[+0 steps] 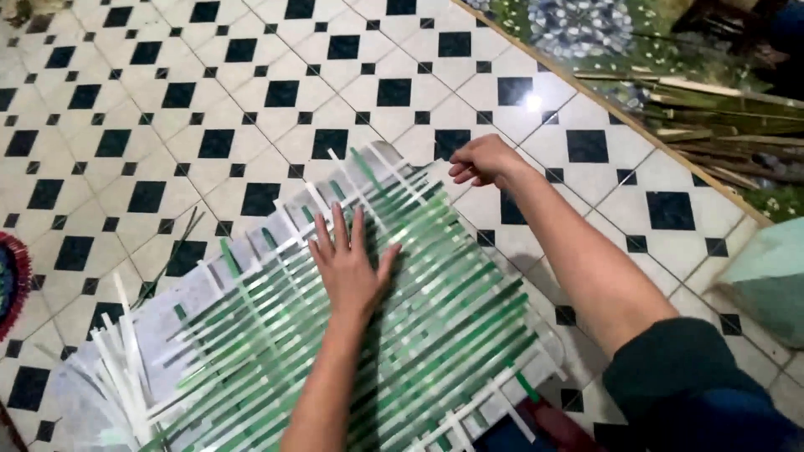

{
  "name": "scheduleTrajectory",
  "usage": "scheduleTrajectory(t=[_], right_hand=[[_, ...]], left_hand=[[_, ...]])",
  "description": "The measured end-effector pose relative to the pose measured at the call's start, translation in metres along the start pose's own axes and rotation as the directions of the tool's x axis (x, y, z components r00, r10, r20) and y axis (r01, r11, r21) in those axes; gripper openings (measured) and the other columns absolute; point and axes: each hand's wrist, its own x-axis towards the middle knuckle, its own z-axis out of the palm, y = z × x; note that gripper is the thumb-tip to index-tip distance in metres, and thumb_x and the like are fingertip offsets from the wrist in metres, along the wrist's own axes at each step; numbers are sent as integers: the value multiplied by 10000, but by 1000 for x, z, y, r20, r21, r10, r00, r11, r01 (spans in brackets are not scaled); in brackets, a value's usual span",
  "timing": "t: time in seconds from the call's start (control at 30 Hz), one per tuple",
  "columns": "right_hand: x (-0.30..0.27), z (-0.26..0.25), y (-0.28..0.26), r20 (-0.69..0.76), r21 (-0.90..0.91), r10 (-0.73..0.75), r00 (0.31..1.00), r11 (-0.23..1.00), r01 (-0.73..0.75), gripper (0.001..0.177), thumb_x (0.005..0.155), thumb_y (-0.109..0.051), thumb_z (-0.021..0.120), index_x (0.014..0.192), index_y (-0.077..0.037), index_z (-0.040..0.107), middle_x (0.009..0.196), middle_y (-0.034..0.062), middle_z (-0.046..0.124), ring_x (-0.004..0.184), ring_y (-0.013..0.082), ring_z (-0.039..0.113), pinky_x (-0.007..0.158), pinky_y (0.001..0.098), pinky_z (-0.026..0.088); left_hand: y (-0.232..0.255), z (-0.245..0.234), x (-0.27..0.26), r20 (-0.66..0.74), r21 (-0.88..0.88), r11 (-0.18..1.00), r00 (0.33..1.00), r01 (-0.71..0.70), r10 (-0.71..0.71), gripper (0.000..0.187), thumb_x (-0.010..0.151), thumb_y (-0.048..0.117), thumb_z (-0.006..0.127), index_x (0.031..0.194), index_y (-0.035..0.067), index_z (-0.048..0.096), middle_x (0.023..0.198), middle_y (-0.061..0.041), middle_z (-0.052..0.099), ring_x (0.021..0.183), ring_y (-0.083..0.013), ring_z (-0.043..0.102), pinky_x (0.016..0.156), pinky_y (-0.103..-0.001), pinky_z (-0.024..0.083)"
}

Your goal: Weaving green and white plastic strips together on a flat surface to create a mat.

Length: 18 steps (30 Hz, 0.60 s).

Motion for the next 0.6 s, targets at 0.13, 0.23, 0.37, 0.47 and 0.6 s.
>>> scheduleTrajectory(t=[0.13,0.23,0.37,0.47,0.6], right_hand=[[27,4,-5,-11,-157,-107,994,982,104,143,746,-247,616,691,-120,652,593,68,604,535,167,538,411,278,359],[2,13,-46,29,-87,69,997,994,-66,251,836,-287,562,771,-60,647,603,70,582,511,170,493,415,286,295],[-29,19,-63,28,98,282,959,954,-284,320,1021,-318,538,973,-6,595,714,136,639,570,220,587,497,302,415],[-7,21,-43,59,115,159,986,980,-165,226,971,-152,609,867,49,618,597,181,603,433,186,474,406,277,339],[-13,29,-56,10,112,111,994,987,-112,124,964,-89,610,871,-9,629,725,128,631,563,157,525,450,253,371]], left_hand=[[-4,22,14,148,-29,999,988,46,-41,928,797,660,571,1517,140,300,1567,-157,269,1445,-417,167,1109,-655,134],[-8,23,25,-97,279,960,995,5,22,940,841,775,329,1532,166,142,1596,-84,126,1482,-306,69,1160,-572,44],[-3,18,20,-289,431,902,947,1,137,867,921,771,100,1539,168,28,1629,-65,-21,1533,-264,-67,1219,-520,-44],[-12,37,17,-262,473,881,955,4,136,916,896,819,174,1555,187,106,1635,-50,65,1541,-273,5,1221,-538,-7],[5,-5,29,-231,462,887,967,12,107,870,927,780,97,1533,161,21,1630,-84,-41,1518,-275,-72,1211,-524,-47]])
